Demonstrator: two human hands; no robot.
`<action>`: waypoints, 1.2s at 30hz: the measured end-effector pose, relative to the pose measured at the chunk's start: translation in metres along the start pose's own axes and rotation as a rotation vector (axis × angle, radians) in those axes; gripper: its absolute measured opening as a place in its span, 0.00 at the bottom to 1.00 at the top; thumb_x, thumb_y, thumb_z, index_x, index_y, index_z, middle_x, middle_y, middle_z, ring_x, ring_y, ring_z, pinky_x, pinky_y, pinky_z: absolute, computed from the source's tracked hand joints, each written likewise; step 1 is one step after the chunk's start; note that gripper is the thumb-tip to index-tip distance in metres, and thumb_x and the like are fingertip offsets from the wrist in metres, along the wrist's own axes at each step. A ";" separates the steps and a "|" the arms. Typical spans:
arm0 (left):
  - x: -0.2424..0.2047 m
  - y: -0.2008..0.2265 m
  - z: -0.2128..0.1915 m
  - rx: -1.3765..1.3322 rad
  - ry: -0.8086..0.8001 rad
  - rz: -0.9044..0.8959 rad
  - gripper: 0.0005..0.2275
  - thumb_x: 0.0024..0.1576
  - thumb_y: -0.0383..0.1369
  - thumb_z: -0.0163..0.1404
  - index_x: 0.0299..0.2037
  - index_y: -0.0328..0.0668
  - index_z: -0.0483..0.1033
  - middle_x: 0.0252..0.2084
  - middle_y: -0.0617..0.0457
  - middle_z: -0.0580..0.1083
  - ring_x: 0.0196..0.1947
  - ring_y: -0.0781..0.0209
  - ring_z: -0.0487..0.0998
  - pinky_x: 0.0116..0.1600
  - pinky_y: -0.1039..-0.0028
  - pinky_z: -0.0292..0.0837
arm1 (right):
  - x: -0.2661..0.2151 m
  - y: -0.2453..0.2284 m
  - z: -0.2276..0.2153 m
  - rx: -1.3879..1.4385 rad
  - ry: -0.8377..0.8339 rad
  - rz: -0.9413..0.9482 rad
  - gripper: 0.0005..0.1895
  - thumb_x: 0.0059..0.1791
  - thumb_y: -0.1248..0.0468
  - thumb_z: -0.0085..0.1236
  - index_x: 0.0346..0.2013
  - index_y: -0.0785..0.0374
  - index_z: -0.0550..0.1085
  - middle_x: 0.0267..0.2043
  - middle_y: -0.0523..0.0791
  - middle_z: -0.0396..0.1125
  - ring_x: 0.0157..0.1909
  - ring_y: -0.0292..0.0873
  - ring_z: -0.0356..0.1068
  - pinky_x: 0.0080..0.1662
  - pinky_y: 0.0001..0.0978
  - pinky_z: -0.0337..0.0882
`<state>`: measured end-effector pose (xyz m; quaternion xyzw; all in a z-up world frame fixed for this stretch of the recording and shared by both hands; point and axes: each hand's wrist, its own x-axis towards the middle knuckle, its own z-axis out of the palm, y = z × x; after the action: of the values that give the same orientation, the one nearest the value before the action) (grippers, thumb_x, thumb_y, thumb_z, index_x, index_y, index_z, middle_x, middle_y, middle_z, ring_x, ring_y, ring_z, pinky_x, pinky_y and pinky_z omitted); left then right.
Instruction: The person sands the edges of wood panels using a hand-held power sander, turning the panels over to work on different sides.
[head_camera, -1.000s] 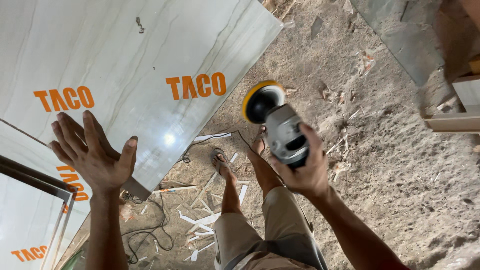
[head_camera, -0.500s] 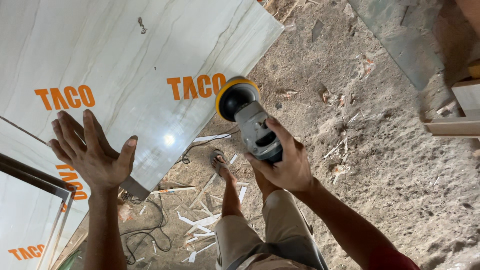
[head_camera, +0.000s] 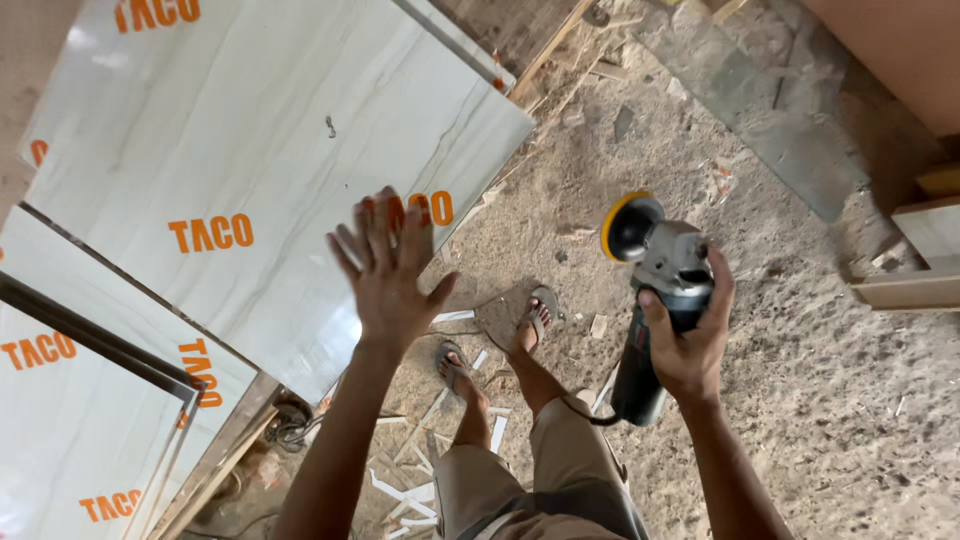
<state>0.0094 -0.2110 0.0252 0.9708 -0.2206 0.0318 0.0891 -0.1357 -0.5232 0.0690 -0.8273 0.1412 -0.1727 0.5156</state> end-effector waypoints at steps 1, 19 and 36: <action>0.006 0.002 0.012 0.003 0.020 0.008 0.44 0.51 0.56 0.58 0.77 0.57 0.52 0.79 0.40 0.49 0.78 0.31 0.40 0.71 0.27 0.32 | -0.012 -0.005 -0.008 0.003 0.013 -0.017 0.41 0.53 0.61 0.57 0.73 0.72 0.48 0.56 0.66 0.62 0.50 0.59 0.67 0.53 0.57 0.65; -0.121 -0.027 -0.101 -0.252 -0.080 0.857 0.29 0.62 0.47 0.55 0.72 0.51 0.63 0.76 0.40 0.54 0.75 0.30 0.50 0.75 0.42 0.54 | -0.101 -0.040 -0.079 0.006 0.403 0.519 0.37 0.52 0.58 0.56 0.71 0.64 0.51 0.58 0.59 0.62 0.51 0.53 0.66 0.45 0.45 0.71; -0.056 -0.173 -0.145 -0.253 -0.032 1.054 0.29 0.62 0.57 0.42 0.67 0.49 0.68 0.70 0.43 0.66 0.70 0.40 0.64 0.73 0.48 0.55 | -0.195 -0.181 0.082 0.576 0.688 0.970 0.45 0.51 0.34 0.55 0.73 0.53 0.54 0.44 0.60 0.65 0.36 0.52 0.71 0.39 0.52 0.73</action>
<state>0.0311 -0.0066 0.1340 0.7106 -0.6812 0.0307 0.1737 -0.2657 -0.2999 0.1712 -0.3965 0.6026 -0.2062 0.6611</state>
